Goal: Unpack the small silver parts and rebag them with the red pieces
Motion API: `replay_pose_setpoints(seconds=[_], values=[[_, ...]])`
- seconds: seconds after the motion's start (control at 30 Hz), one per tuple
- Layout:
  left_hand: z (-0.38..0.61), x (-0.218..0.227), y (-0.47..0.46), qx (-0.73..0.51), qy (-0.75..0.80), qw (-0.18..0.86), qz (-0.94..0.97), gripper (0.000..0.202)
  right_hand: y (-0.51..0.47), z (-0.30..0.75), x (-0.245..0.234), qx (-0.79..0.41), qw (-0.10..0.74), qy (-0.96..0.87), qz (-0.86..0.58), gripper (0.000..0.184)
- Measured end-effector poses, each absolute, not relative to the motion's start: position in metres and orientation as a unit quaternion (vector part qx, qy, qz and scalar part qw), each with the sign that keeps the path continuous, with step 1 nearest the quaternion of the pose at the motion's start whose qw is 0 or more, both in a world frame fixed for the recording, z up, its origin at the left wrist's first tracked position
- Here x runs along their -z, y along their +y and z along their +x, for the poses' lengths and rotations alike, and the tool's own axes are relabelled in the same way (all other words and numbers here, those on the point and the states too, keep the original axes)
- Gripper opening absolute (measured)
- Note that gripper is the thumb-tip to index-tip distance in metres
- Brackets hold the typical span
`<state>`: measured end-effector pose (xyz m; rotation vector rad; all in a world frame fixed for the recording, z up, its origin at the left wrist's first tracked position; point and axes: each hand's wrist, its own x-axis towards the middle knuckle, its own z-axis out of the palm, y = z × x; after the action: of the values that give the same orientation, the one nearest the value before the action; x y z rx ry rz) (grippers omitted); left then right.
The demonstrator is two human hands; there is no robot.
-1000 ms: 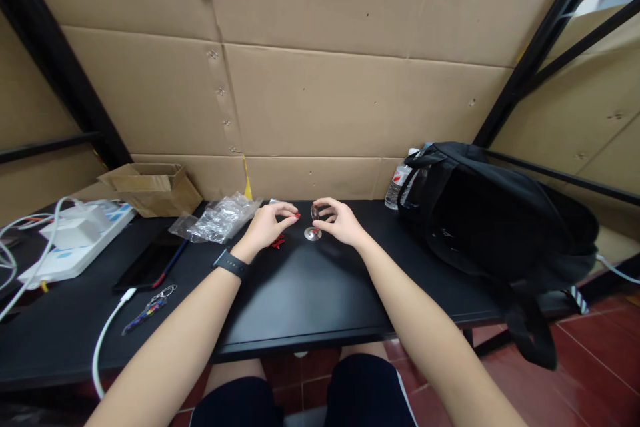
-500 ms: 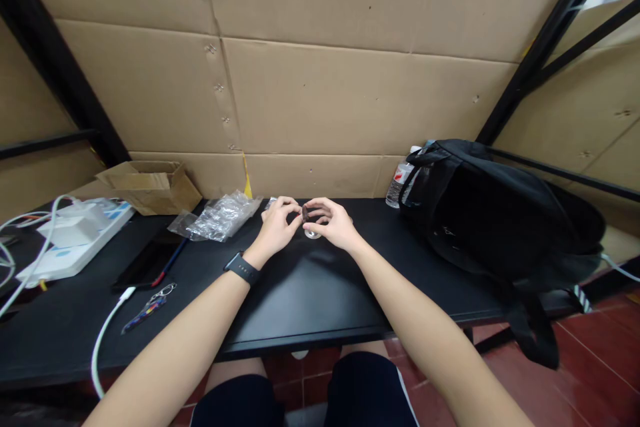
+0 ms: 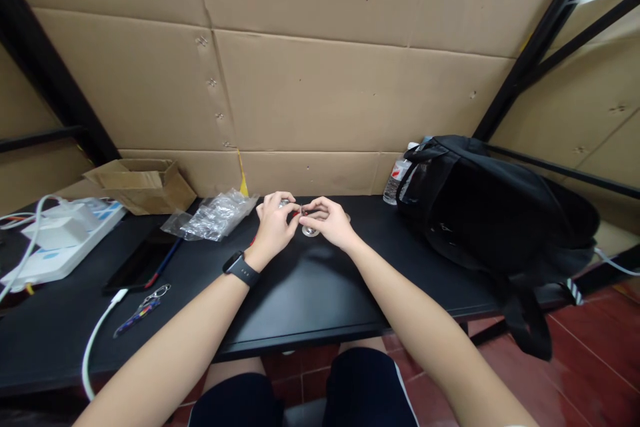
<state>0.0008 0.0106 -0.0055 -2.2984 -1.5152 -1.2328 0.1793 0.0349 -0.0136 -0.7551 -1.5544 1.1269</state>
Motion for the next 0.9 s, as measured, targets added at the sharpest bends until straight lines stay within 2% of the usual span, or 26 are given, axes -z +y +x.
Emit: replay_pose_setpoints(seconds=[0.1,0.27,0.37,0.57,0.9], values=[[0.001,0.004,0.01,0.408,-0.491,0.069,-0.766,0.011,0.036,0.179,0.015,-0.497,0.507,-0.627,-0.32,0.039],[-0.002,-0.001,0.013,0.42,-0.454,0.086,-0.781,0.012,0.035,0.178,0.015,-0.587,0.481,-0.571,-0.312,0.043],[-0.006,-0.002,0.016,0.427,-0.464,0.088,-0.771,0.012,0.034,0.177,0.013,-0.599,0.461,-0.575,-0.312,0.044],[-0.01,-0.001,0.017,0.421,-0.462,0.065,-0.778,0.011,0.038,0.18,0.017,-0.538,0.467,-0.624,-0.32,0.04],[-0.015,-0.012,0.012,0.403,-0.436,0.043,-0.804,0.012,0.041,0.186,0.011,-0.402,0.474,-0.7,-0.35,0.02]])
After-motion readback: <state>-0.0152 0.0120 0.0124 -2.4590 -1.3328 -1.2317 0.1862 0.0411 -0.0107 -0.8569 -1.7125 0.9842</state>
